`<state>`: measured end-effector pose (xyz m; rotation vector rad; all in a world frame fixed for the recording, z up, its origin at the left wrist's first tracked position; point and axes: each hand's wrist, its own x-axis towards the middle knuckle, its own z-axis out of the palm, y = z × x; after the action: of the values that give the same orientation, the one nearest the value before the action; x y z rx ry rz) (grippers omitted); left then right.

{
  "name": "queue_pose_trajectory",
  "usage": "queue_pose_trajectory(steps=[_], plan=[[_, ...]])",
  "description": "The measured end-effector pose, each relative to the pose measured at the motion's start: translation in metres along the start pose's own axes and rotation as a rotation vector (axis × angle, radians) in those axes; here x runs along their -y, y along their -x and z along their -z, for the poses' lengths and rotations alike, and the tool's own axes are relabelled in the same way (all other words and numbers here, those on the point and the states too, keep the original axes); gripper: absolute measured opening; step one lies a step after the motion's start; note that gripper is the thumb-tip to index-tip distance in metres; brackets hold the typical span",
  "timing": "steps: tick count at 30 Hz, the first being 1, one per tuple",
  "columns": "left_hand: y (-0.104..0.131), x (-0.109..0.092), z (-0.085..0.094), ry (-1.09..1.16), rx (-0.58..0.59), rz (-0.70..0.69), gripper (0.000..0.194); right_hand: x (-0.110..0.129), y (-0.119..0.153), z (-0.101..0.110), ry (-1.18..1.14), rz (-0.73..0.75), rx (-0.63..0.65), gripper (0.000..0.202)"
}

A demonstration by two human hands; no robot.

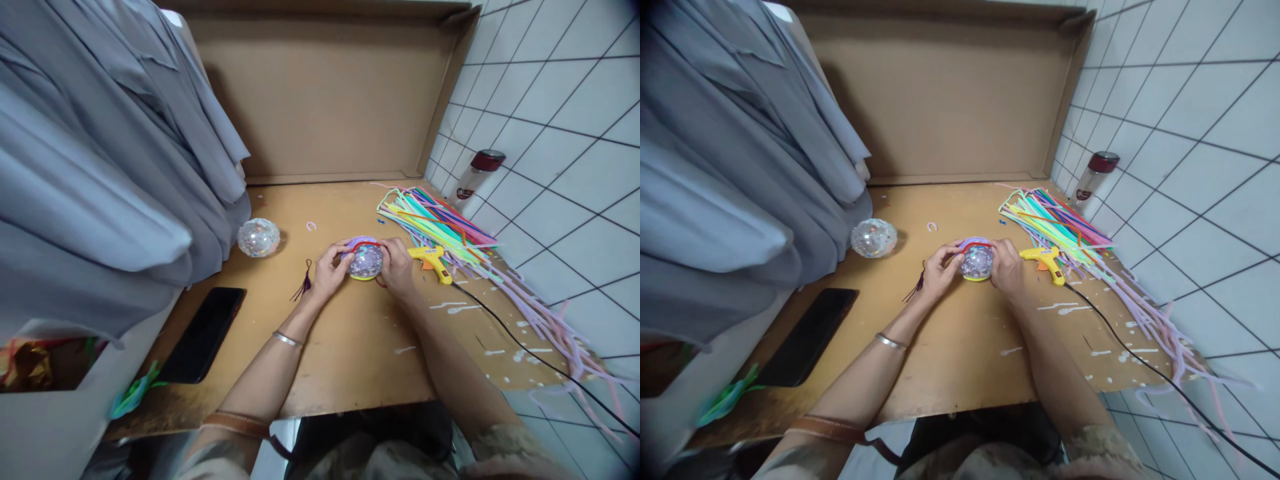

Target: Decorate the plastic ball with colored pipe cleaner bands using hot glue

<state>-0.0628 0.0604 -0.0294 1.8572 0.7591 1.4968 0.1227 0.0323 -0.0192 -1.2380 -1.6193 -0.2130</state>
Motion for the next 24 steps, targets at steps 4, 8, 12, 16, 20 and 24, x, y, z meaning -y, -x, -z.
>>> queue_pose_trajectory(steps=[4, 8, 12, 16, 20, 24], plan=[[-0.001, 0.0, 0.003, -0.026, -0.012, 0.022, 0.022, 0.001, 0.0, 0.001, 0.001, -0.005, -0.002, 0.029], [-0.001, -0.002, 0.004, -0.14, -0.034, -0.003, 0.021, 0.001, 0.001, 0.0, 0.008, 0.005, -0.009, 0.028], [0.001, 0.0, 0.001, -0.227, -0.045, -0.023, 0.021, 0.0, 0.003, -0.002, 0.039, 0.026, -0.009, 0.028], [0.001, 0.001, -0.003, -0.229, -0.071, -0.014, 0.02, 0.0, 0.003, -0.003, 0.048, 0.035, -0.029, 0.028], [0.001, -0.002, -0.005, -0.219, -0.083, 0.007, 0.018, 0.002, 0.003, -0.004, 0.036, 0.005, -0.032, 0.028], [0.003, -0.004, -0.007, -0.214, -0.117, -0.01, 0.017, 0.002, 0.005, -0.004, 0.05, 0.011, -0.07, 0.026]])
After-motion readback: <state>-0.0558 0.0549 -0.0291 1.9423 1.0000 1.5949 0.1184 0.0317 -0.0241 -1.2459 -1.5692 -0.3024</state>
